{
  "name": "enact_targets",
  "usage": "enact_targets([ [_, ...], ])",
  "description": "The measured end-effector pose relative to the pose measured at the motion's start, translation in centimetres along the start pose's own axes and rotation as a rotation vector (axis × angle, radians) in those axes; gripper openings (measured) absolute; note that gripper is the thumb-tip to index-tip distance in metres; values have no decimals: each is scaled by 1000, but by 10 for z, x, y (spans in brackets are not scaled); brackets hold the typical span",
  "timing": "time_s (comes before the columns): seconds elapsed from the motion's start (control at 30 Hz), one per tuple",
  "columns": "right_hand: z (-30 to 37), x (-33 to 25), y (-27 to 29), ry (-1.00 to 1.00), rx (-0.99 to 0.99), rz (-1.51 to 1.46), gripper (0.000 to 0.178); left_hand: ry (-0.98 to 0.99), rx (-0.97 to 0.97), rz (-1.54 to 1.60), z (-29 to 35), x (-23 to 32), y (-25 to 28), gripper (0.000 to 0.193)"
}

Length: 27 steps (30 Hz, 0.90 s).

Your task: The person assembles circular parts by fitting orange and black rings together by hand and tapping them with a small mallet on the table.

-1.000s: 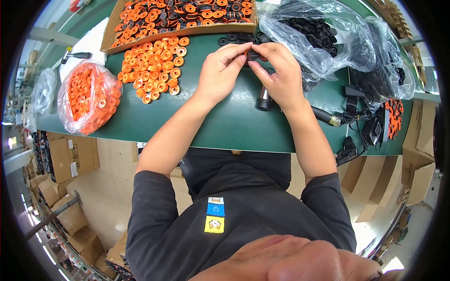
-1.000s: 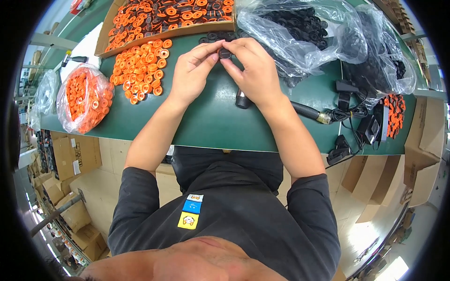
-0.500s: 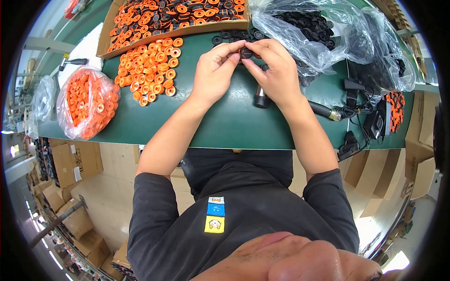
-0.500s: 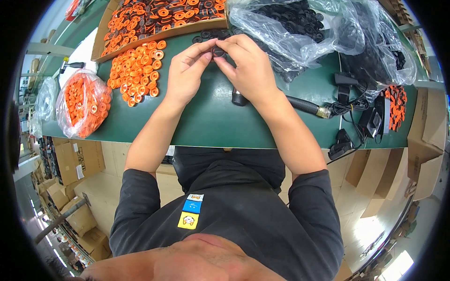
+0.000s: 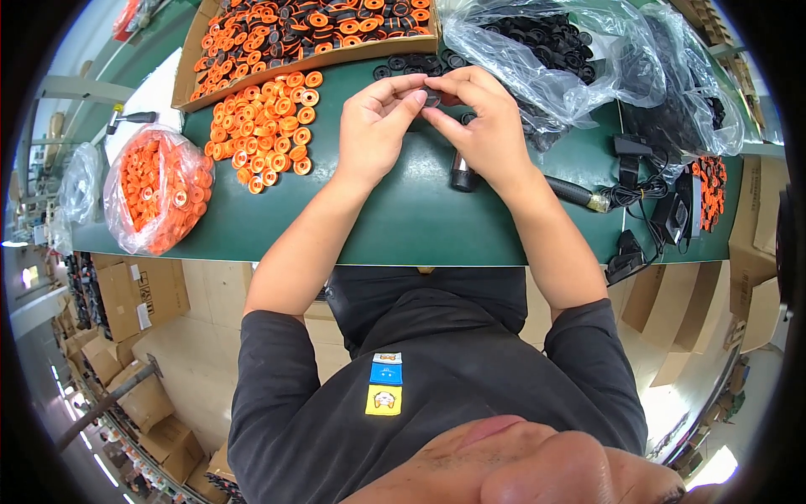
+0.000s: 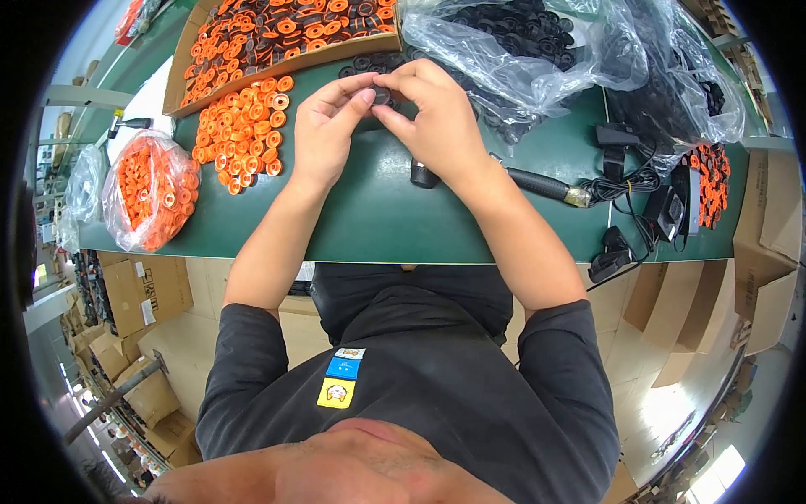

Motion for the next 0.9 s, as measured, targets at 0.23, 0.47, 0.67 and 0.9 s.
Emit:
enact_targets([
  [0.23,13,34,-14,-389,91,-561,32,6,9,50,-1,2,2,27],
  [0.47,16,39,-17,-497,20,-524,30,-109,65,-103,9,12,-2,24],
  [0.67,12,35,-14,-390,19,-442,19,-441,170,-593,19,39,-9,21],
  [0.9,17,39,-18,-524,33,-589,21,-87,82,-273,6,15,3,22],
])
Point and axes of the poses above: each hand's wrist, its own z-axis away from the middle knuckle, its own y-axis out of the back of the hand, x = y × z, the point moved 7 cm from there along -z, towards the middle knuckle, and after that the axes turned 10 degrees about y, right-handed, at the moved point
